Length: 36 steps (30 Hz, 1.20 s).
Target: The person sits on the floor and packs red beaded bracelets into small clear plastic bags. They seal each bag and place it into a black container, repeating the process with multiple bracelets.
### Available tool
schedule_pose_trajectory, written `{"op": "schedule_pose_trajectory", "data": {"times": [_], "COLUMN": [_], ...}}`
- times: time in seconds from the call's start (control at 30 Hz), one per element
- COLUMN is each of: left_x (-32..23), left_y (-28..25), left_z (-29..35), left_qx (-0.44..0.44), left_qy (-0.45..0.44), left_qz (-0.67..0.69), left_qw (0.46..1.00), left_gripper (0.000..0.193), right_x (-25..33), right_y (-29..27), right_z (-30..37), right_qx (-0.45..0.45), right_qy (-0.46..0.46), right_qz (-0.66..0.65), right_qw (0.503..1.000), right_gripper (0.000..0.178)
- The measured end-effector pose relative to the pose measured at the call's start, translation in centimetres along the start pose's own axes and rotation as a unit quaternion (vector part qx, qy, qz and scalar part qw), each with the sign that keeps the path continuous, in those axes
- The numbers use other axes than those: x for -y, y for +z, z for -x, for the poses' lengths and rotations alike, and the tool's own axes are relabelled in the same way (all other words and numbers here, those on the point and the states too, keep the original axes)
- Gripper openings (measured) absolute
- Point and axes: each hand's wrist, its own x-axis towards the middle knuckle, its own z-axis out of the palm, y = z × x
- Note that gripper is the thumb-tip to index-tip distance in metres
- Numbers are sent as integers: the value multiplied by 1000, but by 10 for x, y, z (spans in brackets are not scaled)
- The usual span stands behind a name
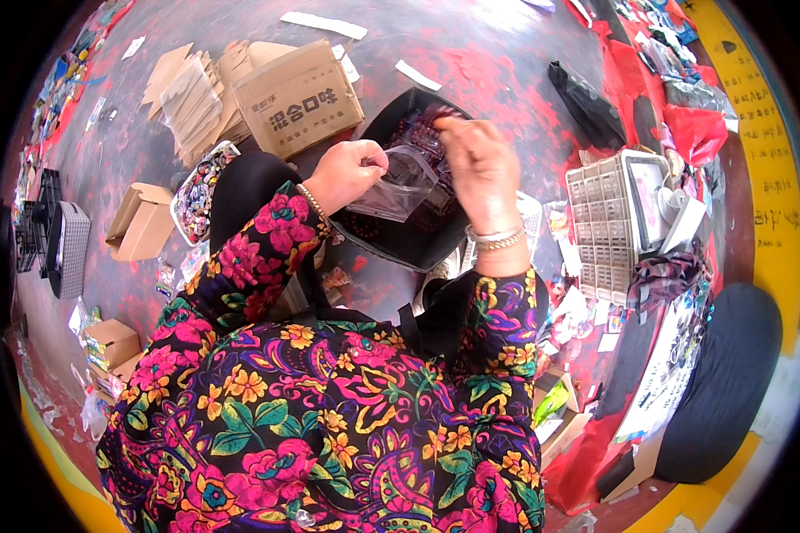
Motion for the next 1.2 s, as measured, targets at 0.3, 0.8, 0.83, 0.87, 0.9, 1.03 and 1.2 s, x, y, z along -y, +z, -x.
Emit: {"op": "schedule_pose_trajectory", "data": {"times": [0.3, 0.8, 0.83, 0.87, 0.9, 1.03, 1.2], "left_x": [-6, -10, -12, -12, -12, -10, -14], "left_y": [-3, -4, -4, -5, -5, -2, -4], "left_z": [2, 2, 2, 2, 2, 2, 3], "left_qx": [26, 38, 36, 46, 55, 85, 109], "left_qy": [0, 55, 57, 72, 87, 126, 153], "left_qz": [-4, 52, 50, 38, 27, 9, 37], "left_qw": [1000, 996, 996, 996, 994, 988, 982], "left_gripper": [15, 21, 21, 22, 23, 25, 29], "right_x": [10, 11, 7, 0, -6, -13, -5], "right_y": [-24, -12, -11, -8, -6, 0, 2], "right_z": [10, 3, 4, 6, 8, 12, 12], "right_qx": [89, 232, 230, 228, 226, 232, 235], "right_qy": [98, 251, 246, 241, 236, 158, 70], "right_qz": [-354, -246, -244, -243, -242, -127, 36], "right_qw": [926, 907, 909, 911, 914, 951, 969], "right_gripper": [25, 13, 13, 12, 12, 11, 14]}}
